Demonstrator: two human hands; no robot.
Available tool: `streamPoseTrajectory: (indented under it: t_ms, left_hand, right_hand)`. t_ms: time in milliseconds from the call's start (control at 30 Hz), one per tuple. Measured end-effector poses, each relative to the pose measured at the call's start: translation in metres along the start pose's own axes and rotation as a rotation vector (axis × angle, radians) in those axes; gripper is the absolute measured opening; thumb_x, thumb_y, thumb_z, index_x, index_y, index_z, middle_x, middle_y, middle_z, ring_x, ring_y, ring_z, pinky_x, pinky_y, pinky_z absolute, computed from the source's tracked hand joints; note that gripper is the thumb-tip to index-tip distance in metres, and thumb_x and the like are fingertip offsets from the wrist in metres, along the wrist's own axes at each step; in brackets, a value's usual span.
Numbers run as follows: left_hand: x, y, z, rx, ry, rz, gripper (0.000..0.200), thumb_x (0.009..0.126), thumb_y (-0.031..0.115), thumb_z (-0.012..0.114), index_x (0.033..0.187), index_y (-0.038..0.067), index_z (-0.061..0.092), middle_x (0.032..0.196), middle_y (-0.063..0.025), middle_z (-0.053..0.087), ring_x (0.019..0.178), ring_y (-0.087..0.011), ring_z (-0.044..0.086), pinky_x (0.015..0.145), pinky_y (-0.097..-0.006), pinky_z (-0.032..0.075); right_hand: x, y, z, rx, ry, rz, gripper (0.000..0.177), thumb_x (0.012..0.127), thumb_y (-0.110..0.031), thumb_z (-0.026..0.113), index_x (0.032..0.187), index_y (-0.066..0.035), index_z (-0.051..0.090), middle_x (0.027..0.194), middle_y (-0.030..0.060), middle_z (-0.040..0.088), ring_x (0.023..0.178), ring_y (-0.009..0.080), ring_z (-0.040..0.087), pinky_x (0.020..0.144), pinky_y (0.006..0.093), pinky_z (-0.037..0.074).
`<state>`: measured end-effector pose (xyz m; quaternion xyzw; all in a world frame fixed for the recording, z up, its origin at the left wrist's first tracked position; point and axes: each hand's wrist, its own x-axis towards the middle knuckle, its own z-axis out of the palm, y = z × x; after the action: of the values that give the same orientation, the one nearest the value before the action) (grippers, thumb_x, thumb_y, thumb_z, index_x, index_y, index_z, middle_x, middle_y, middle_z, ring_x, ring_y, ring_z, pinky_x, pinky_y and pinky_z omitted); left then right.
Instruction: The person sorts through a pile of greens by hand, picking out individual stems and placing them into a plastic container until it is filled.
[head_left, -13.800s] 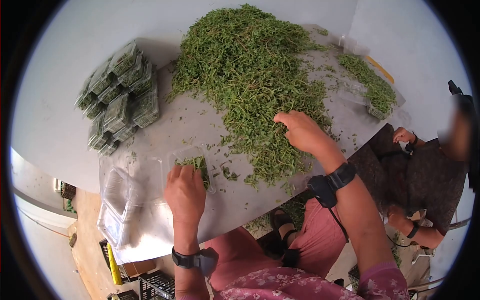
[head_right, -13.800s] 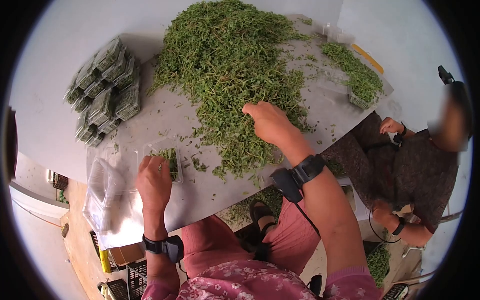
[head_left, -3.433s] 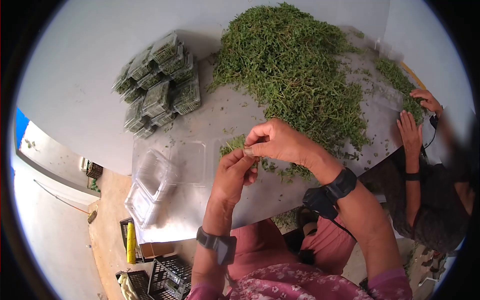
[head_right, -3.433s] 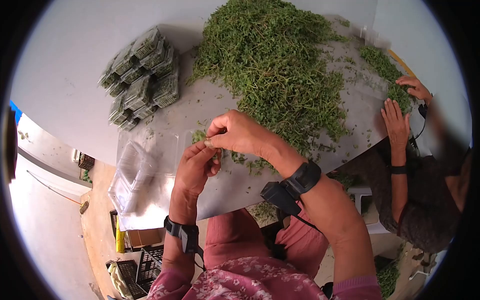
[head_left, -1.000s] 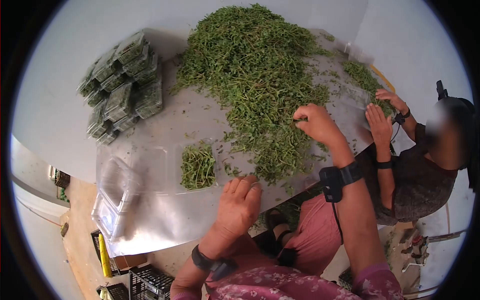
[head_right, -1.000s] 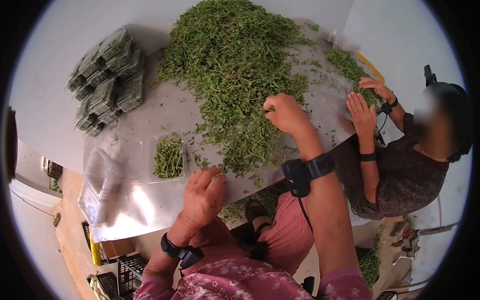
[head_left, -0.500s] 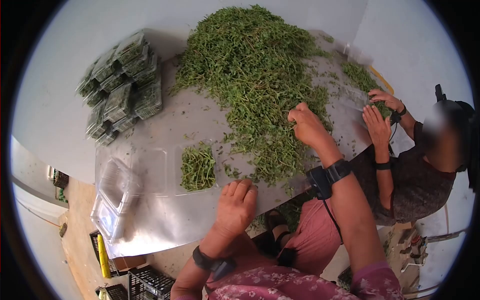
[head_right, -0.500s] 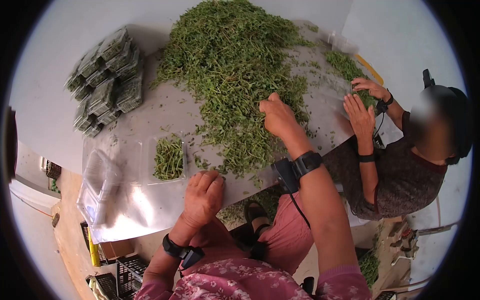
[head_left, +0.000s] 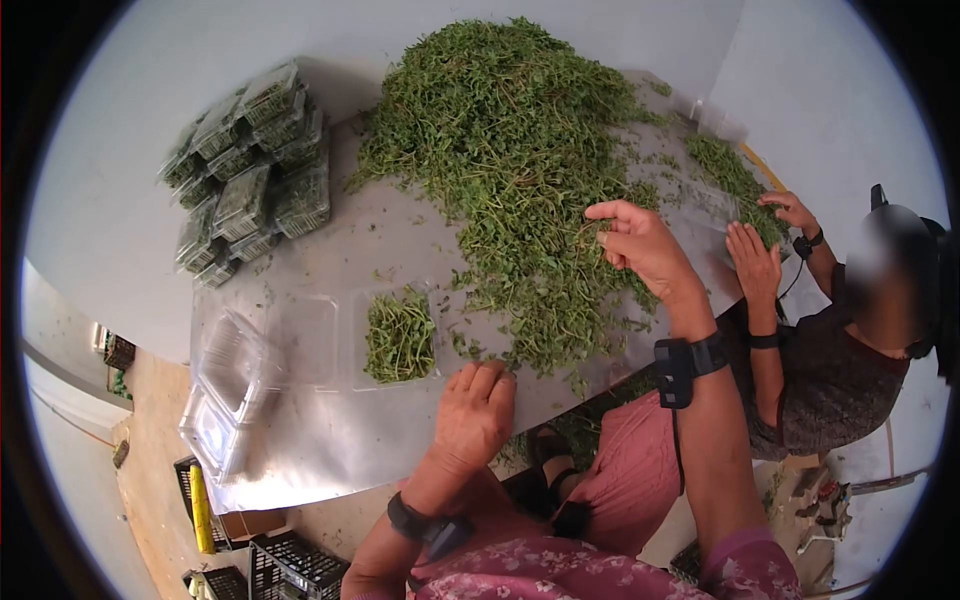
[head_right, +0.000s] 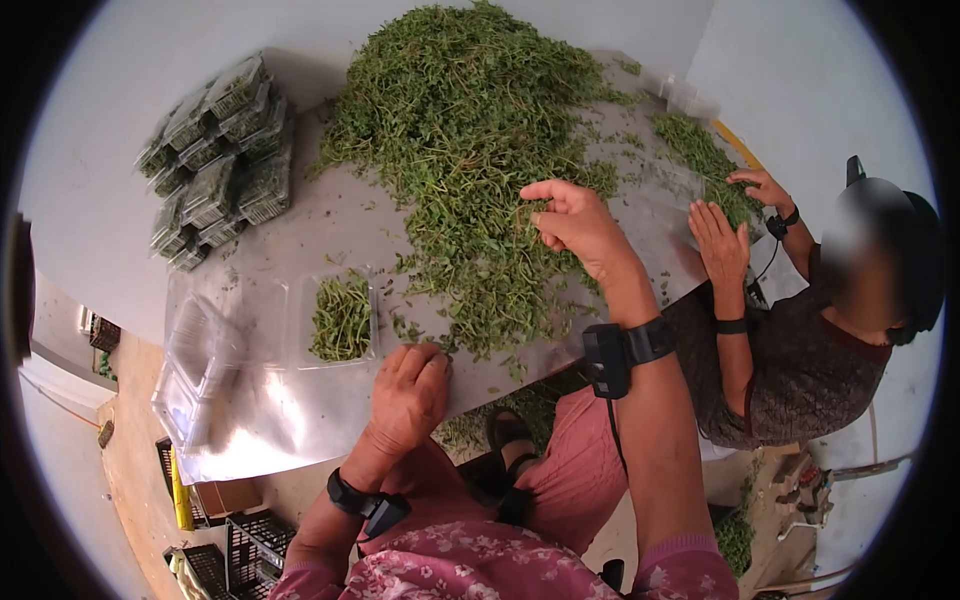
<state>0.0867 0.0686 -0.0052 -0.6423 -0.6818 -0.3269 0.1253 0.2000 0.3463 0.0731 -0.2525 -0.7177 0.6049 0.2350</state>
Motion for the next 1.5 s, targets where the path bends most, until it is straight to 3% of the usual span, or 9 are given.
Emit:
streamPoseTrajectory:
  t_ms: [400,600,800,833,967,1100,1200,1233,1500]
  left_hand:
    - [0.0,0.001,0.0,-0.016,-0.002,0.007,0.018,0.074,-0.001,0.064,0.092,0.0,0.062,0.096,-0.0121,0.061,0.082,-0.0299,0.058,0.074,-0.0389,0.049]
    - [0.016,0.017,-0.027,-0.341,0.133,-0.17,0.029,0.082,0.002,0.066,0.111,0.001,0.06,0.11,-0.015,0.061,0.1,-0.03,0.06,0.081,-0.0358,0.05]
    - [0.054,-0.001,-0.048,-0.992,0.226,-0.507,0.06,0.095,0.028,0.06,0.143,0.003,0.034,0.141,-0.0151,0.042,0.126,-0.025,0.045,0.097,-0.0386,0.043]
    - [0.058,-0.005,-0.052,-1.041,0.189,-0.582,0.069,0.096,0.041,0.056,0.147,0.003,0.027,0.143,-0.0168,0.04,0.13,-0.0265,0.041,0.101,-0.0379,0.039]
    - [0.061,-0.024,-0.055,-1.308,0.197,-0.733,0.073,0.095,0.051,0.053,0.146,0.005,0.03,0.141,-0.0156,0.041,0.122,-0.0237,0.047,0.095,-0.0362,0.043]
    - [0.06,-0.027,-0.055,-1.592,0.114,-0.782,0.053,0.098,0.038,0.054,0.137,0.005,0.041,0.123,-0.0103,0.057,0.102,-0.0198,0.06,0.079,-0.0323,0.05]
    - [0.058,-0.034,-0.053,-1.603,-0.002,-0.785,0.047,0.097,0.026,0.058,0.135,0.002,0.044,0.112,-0.0079,0.062,0.091,-0.0165,0.063,0.074,-0.0272,0.05]
    - [0.059,-0.031,-0.053,-1.546,0.036,-0.825,0.024,0.097,0.018,0.056,0.117,0.004,0.058,0.1,-0.0073,0.066,0.078,-0.0169,0.064,0.068,-0.0266,0.049]
    - [0.053,-0.036,-0.062,-1.41,0.073,-0.919,0.011,0.097,0.014,0.055,0.091,0.007,0.061,0.079,-0.0021,0.064,0.066,-0.0115,0.057,0.059,-0.0242,0.042]
  right_hand:
    - [0.004,0.004,0.0,0.176,-0.023,0.124,0.017,0.094,-0.015,0.061,0.104,-0.001,0.062,0.074,-0.003,0.056,0.058,0.0041,0.05,0.051,0.0209,0.041]
    - [0.004,-0.004,0.013,0.42,-0.166,0.129,0.018,0.093,-0.018,0.064,0.101,-0.003,0.062,0.081,-0.0023,0.057,0.059,0.005,0.052,0.052,0.021,0.043]
    - [0.0,-0.021,0.057,0.622,-0.355,0.191,0.017,0.094,-0.015,0.063,0.104,-0.002,0.061,0.078,-0.0028,0.056,0.06,0.0075,0.055,0.053,0.0224,0.044]
    - [-0.001,-0.024,0.065,0.648,-0.404,0.194,0.018,0.094,-0.016,0.063,0.104,-0.002,0.061,0.079,-0.0019,0.057,0.06,0.0074,0.055,0.053,0.0222,0.044]
    - [0.0,-0.031,0.089,0.758,-0.53,0.22,0.017,0.094,-0.015,0.061,0.105,-0.002,0.061,0.082,0.0002,0.061,0.059,0.0073,0.056,0.052,0.0221,0.045]
    - [0.005,-0.03,0.105,0.756,-0.54,0.211,0.017,0.094,-0.015,0.061,0.105,-0.002,0.06,0.084,0.0013,0.063,0.059,0.0075,0.057,0.052,0.0222,0.045]
    - [0.012,-0.025,0.112,0.739,-0.546,0.184,0.016,0.094,-0.015,0.062,0.104,-0.002,0.06,0.085,0.0015,0.063,0.06,0.0075,0.057,0.054,0.0223,0.046]
    - [0.013,-0.024,0.113,0.736,-0.546,0.18,0.016,0.093,-0.015,0.062,0.104,-0.003,0.06,0.085,0.0013,0.063,0.06,0.0072,0.057,0.054,0.0221,0.047]
    - [0.016,-0.025,0.122,0.761,-0.444,0.191,0.014,0.093,-0.013,0.062,0.104,-0.004,0.061,0.082,-0.0003,0.061,0.061,0.0087,0.057,0.056,0.0247,0.047]
